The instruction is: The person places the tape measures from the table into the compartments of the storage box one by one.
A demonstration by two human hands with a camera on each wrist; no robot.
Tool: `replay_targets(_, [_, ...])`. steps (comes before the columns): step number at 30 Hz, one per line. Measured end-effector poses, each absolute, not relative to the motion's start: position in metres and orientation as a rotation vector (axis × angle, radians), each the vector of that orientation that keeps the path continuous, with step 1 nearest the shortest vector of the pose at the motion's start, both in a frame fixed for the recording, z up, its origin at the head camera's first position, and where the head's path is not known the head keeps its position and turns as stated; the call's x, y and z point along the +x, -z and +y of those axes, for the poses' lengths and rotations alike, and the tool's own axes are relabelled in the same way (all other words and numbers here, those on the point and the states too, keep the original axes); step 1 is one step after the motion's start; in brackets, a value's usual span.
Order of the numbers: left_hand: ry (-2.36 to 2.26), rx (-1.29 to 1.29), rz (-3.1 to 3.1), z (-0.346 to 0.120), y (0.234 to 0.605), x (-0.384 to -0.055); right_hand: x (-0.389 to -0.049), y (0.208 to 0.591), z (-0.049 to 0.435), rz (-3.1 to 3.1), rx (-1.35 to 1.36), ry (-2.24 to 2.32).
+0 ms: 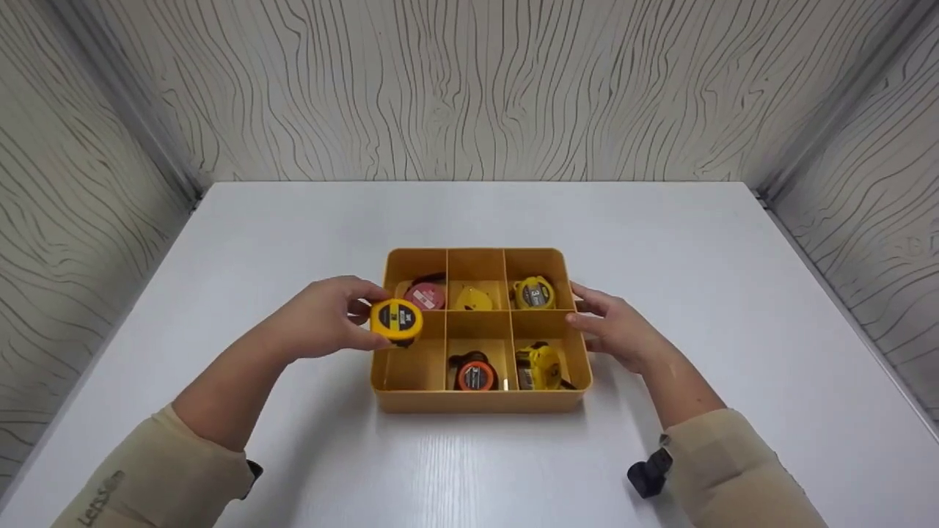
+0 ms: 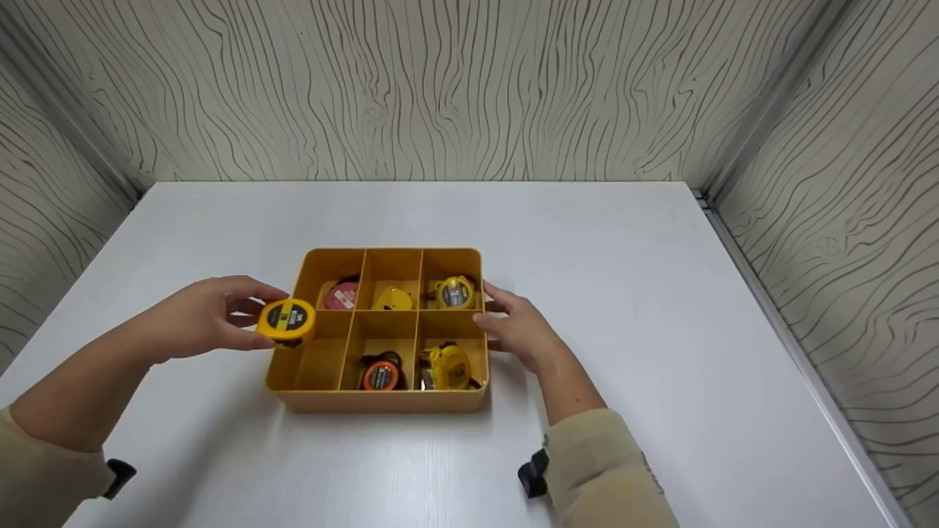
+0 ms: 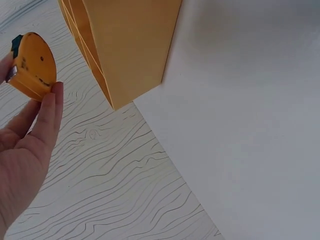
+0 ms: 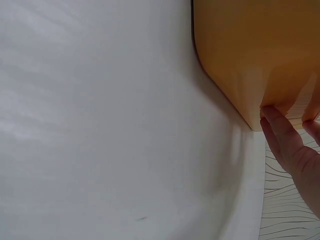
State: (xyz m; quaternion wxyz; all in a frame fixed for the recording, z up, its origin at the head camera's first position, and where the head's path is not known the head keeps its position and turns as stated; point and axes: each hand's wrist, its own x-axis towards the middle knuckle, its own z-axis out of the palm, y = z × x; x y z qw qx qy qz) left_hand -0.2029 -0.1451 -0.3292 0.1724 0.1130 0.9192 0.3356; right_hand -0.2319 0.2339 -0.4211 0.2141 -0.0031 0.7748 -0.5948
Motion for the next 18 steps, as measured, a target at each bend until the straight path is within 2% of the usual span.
replay_targets(9, [-1.029,0.183,2.549,-0.123,0.325,-0.192,-0.232,0.424,0.234,2.148,-0.008,1.663])
replay_targets(18, [-0.995,0.207,2.565,-0.12,0.326,-0.191,-0.233,0.423,0.234,2.152,0.005,1.659])
